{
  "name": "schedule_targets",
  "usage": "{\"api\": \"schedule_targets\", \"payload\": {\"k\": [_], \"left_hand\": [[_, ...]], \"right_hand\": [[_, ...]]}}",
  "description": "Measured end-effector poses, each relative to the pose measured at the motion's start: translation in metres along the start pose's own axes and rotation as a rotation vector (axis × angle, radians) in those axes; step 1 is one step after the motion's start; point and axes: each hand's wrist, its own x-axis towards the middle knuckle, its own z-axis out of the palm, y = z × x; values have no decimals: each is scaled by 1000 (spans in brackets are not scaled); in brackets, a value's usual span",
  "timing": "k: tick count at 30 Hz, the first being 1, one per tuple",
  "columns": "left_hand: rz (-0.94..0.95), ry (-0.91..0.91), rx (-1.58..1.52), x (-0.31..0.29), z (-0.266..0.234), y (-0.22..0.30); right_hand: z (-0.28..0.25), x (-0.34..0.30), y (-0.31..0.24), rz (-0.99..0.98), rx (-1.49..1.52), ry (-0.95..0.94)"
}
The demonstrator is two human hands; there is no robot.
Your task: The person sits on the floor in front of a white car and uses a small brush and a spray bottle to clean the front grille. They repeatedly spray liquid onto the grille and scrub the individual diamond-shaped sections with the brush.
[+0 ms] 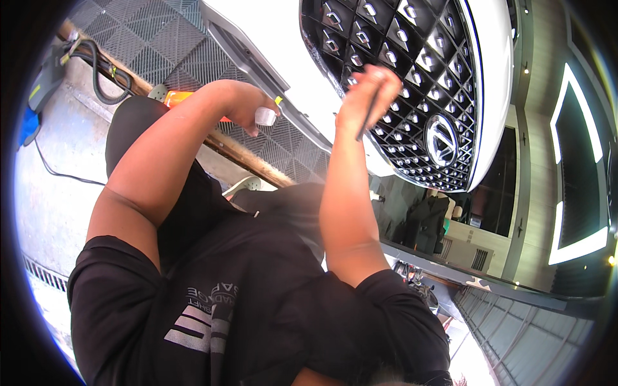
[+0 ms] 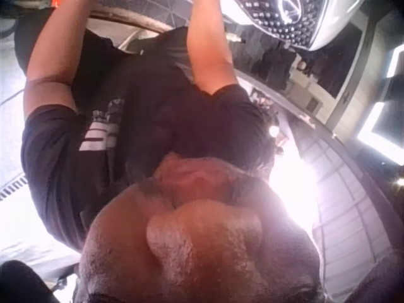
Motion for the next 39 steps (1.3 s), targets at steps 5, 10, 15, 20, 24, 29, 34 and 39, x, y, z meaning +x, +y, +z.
{"api": "schedule_targets", "payload": {"k": [5, 10, 15, 20, 24, 29, 34, 39], "left_hand": [[-5, 25, -7, 3, 4, -12], [40, 258, -46, -4, -3, 1], [311, 615, -147, 0, -7, 15], [362, 604, -196, 3, -5, 9], [231, 445, -120, -9, -2, 14], [168, 426, -43, -15, -12, 10], [279, 479, -26, -2, -2, -6], [236, 496, -100, -17, -11, 24]], "right_hand": [[-24, 8, 3, -145, -300, -222], [-61, 2, -48, 229, -162, -351], [-61, 24, -52, -5, -172, -126], [15, 37, -50, -366, -402, -76], [4, 32, -47, -185, -430, -101], [-20, 9, -29, -15, -321, 50], [6, 13, -44, 58, -45, 16], [21, 27, -55, -4, -101, -44]]}}
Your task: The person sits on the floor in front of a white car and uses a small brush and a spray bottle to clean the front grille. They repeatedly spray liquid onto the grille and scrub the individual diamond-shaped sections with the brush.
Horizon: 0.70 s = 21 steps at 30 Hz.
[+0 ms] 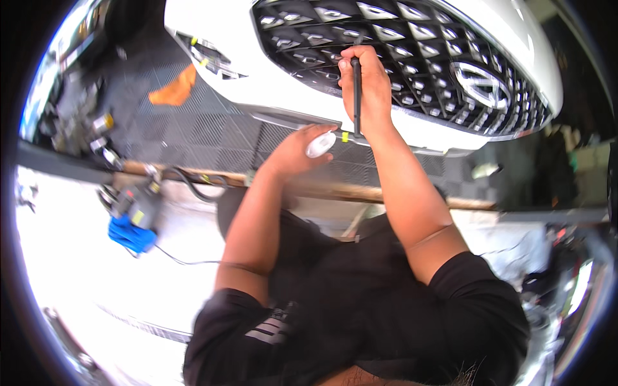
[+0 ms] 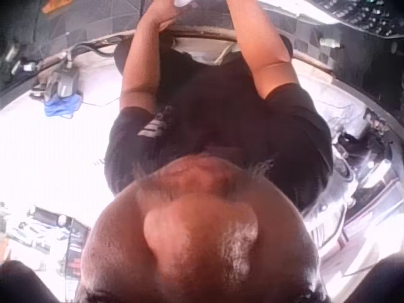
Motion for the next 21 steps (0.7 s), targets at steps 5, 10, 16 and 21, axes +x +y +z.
{"api": "schedule_targets", "payload": {"k": [5, 10, 16, 21], "left_hand": [[-131, -34, 21, -15, 16, 30], [-86, -7, 126, -42, 30, 35], [-501, 79, -283, -56, 59, 10], [-315, 9, -32, -39, 73, -5]], "right_hand": [[-2, -1, 5, -106, 60, 147], [-5, 0, 7, 0, 380, 252], [-3, -4, 14, -46, 378, 155], [-9, -8, 6, -93, 385, 146]]}}
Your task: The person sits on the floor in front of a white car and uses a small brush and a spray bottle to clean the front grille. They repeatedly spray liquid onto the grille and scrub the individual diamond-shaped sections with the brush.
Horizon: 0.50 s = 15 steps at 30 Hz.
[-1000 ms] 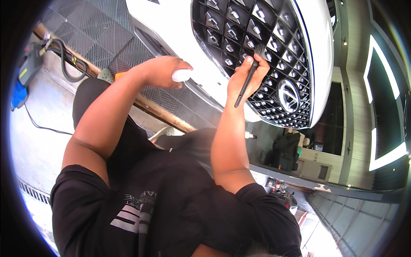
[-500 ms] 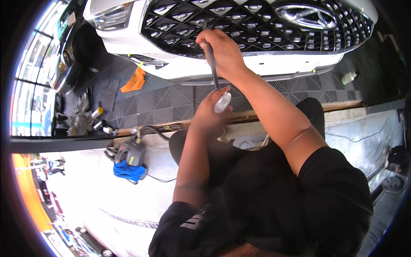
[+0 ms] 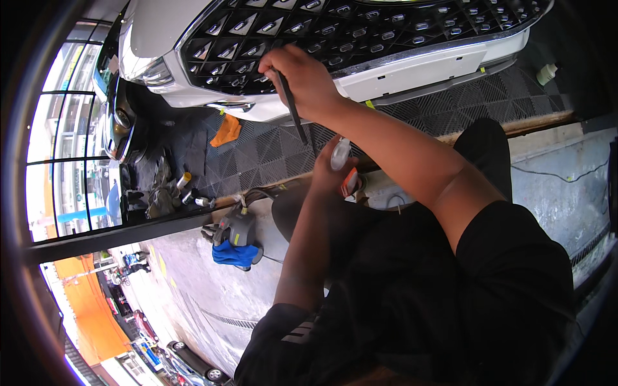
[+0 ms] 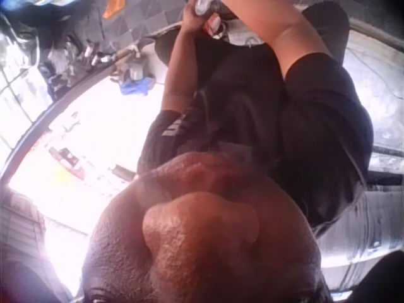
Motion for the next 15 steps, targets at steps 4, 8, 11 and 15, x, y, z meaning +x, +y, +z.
{"api": "schedule_targets", "payload": {"k": [4, 8, 11, 15], "left_hand": [[-4, -2, 106, 17, 3, 15], [-66, -23, 195, 43, -23, 35], [-153, -143, 122, 56, -48, 51], [-27, -178, -9, 61, -76, 54]], "right_hand": [[-22, -11, 6, 111, -238, 22], [-21, 1, -1, 37, -316, 4], [-18, 8, -13, 77, -309, -7], [-42, -7, 0, -25, -455, 28]]}}
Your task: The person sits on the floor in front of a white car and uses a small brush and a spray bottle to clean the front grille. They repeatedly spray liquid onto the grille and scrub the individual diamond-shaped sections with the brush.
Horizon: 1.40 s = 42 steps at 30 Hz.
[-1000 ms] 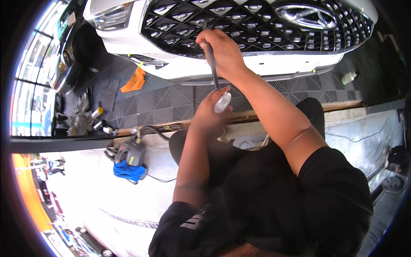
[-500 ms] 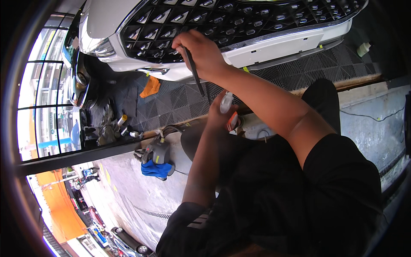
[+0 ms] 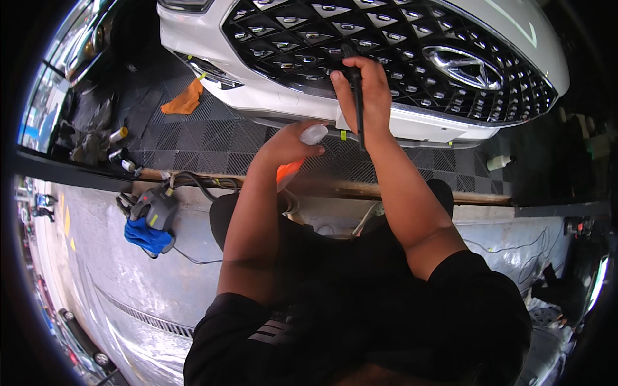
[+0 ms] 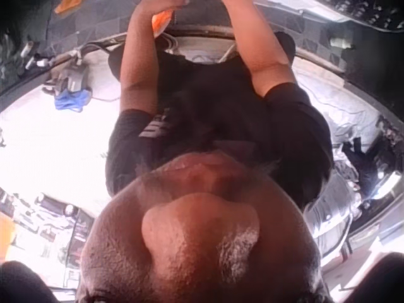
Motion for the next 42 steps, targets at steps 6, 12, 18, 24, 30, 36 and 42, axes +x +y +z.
{"api": "schedule_targets", "payload": {"k": [6, 12, 18, 24, 30, 36, 42], "left_hand": [[206, 21, -195, -26, -33, -11], [580, 493, -365, -29, -36, 16], [547, 569, -469, -20, -26, 9], [500, 611, -215, -27, -21, -2], [608, 766, -136, -25, -28, -10], [687, 785, -170, -28, -28, -5], [604, 792, -149, -31, -15, -4]], "right_hand": [[19, 25, -7, 136, 123, -274], [-12, 24, -7, 114, -191, -248], [24, 25, -26, -87, -140, -268], [-12, 26, -7, -40, -316, -180], [35, 37, -30, -275, -230, -253], [-36, 26, -15, -177, -476, -354], [-44, 18, -52, -205, -231, -238]]}}
